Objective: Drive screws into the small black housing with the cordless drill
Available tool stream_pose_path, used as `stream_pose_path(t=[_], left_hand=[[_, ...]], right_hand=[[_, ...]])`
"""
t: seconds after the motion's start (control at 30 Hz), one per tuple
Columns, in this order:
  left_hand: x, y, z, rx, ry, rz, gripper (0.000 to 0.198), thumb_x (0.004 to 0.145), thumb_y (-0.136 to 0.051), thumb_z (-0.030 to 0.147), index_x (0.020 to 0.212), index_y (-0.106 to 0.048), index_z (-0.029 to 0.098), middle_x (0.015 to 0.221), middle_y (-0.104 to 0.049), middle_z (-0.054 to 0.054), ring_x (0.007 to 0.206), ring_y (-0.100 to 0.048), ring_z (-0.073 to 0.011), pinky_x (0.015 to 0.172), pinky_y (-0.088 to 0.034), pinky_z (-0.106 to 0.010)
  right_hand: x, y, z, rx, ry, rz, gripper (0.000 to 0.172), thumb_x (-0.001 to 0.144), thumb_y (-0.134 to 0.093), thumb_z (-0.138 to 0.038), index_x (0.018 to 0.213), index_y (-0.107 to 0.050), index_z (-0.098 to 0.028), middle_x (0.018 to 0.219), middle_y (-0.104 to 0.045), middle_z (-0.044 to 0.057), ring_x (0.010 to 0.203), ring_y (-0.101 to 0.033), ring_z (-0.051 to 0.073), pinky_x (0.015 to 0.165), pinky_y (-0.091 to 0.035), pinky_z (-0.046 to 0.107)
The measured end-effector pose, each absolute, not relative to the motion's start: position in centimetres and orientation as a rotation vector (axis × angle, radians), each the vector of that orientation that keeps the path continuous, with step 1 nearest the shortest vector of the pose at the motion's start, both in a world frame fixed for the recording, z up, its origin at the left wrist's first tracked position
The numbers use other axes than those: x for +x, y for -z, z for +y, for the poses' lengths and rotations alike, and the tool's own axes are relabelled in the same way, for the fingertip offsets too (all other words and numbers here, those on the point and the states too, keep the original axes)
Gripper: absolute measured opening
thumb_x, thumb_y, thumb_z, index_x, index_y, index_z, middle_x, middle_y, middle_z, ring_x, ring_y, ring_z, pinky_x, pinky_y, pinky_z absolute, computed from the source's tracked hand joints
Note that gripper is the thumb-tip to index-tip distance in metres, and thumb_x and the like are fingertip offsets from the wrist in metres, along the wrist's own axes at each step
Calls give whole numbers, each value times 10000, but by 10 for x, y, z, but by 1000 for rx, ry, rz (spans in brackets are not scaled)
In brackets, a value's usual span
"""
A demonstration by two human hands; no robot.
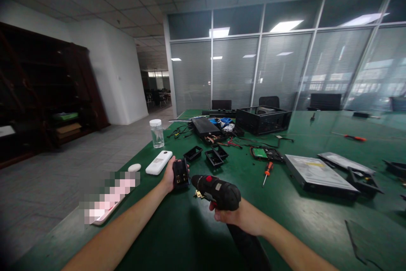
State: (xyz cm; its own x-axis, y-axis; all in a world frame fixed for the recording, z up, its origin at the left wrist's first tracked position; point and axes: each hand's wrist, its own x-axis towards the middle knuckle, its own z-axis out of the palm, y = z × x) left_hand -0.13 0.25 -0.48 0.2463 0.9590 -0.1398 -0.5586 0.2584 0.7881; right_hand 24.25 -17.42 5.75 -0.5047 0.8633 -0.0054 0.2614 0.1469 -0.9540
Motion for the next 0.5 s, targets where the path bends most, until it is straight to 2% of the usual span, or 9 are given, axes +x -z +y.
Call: stream_pose_path(t=[0.5], left_hand=[[-1,7,5,664,-1151,725,411,763,-500,560,871,-538,166,730,-672,-89,595,-653,-236,528,-499,-339]], right_hand=[[239,-63,-176,-1141,-1317,-1891,315,763,-660,-367,963,-585,-135,910,-580,47,843,-538,196,780,-451,328]])
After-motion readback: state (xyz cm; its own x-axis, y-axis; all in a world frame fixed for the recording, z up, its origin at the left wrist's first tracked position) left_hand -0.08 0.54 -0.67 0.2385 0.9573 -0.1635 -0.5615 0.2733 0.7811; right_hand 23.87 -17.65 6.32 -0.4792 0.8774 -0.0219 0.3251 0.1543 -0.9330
